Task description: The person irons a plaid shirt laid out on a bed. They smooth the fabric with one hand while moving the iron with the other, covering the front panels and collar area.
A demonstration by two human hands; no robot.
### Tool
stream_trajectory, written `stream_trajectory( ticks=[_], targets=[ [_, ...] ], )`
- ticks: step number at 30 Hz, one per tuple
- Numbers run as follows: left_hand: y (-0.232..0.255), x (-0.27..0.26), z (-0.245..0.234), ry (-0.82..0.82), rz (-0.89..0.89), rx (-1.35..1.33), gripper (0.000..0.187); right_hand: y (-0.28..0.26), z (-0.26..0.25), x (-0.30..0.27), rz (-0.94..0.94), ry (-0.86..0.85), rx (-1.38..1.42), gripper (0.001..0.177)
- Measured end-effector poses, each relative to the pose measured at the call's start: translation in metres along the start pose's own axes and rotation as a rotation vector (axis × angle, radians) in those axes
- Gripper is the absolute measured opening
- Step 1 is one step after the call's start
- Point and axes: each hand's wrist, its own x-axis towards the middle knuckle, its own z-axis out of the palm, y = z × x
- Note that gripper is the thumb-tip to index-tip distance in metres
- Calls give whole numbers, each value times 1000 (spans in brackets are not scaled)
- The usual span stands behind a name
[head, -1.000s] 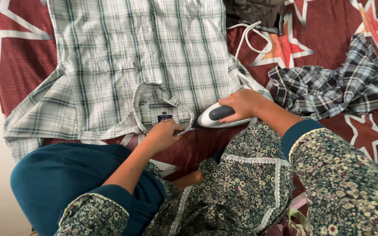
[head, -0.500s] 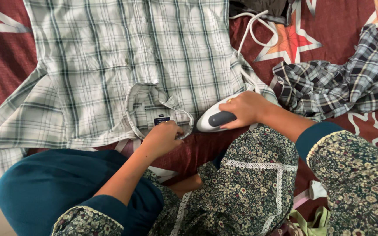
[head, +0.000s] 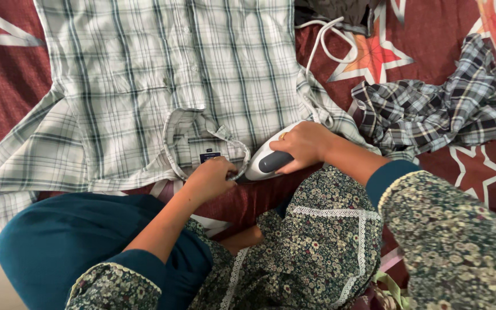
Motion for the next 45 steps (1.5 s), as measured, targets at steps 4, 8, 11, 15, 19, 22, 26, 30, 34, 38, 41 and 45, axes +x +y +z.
stream_trajectory(
  ticks=[4,8,11,15,19,22,26,30,34,38,41,45],
  targets=[
    [-1,-2,2,49,10,-42,39,-5,-4,3,65,-47,36,53],
    [-3,-6,2,48,3,-26,37,-9,-5,1,103,-82,80,55],
    [-4,-12,5,81,33,-16,35,-10,-2,-10,119,-80,90,55],
    [-6,-16,10,118,104,43,34,-3,2,-25,202,-76,77,56],
    [-4,-16,9,72,38,51,32,-1,6,-40,363,-39,88,57],
    [-4,-15,8,174,151,25,34,-5,13,-46,409,102,65,57],
    [-3,-12,9,106,50,42,34,-9,21,-50,420,184,22,58],
    [-1,-9,3,88,36,11,36,1,13,-47,401,186,84,54],
    [2,-7,-3,28,7,53,48,17,2,-39,450,96,206,48],
    [1,1,-9,-85,-20,79,54,25,0,-32,528,80,223,48],
    [-1,8,-10,-67,39,62,52,21,1,-26,658,135,245,50],
    [4,3,-9,-51,-2,86,47,3,3,-2,784,149,210,53]
  ],
)
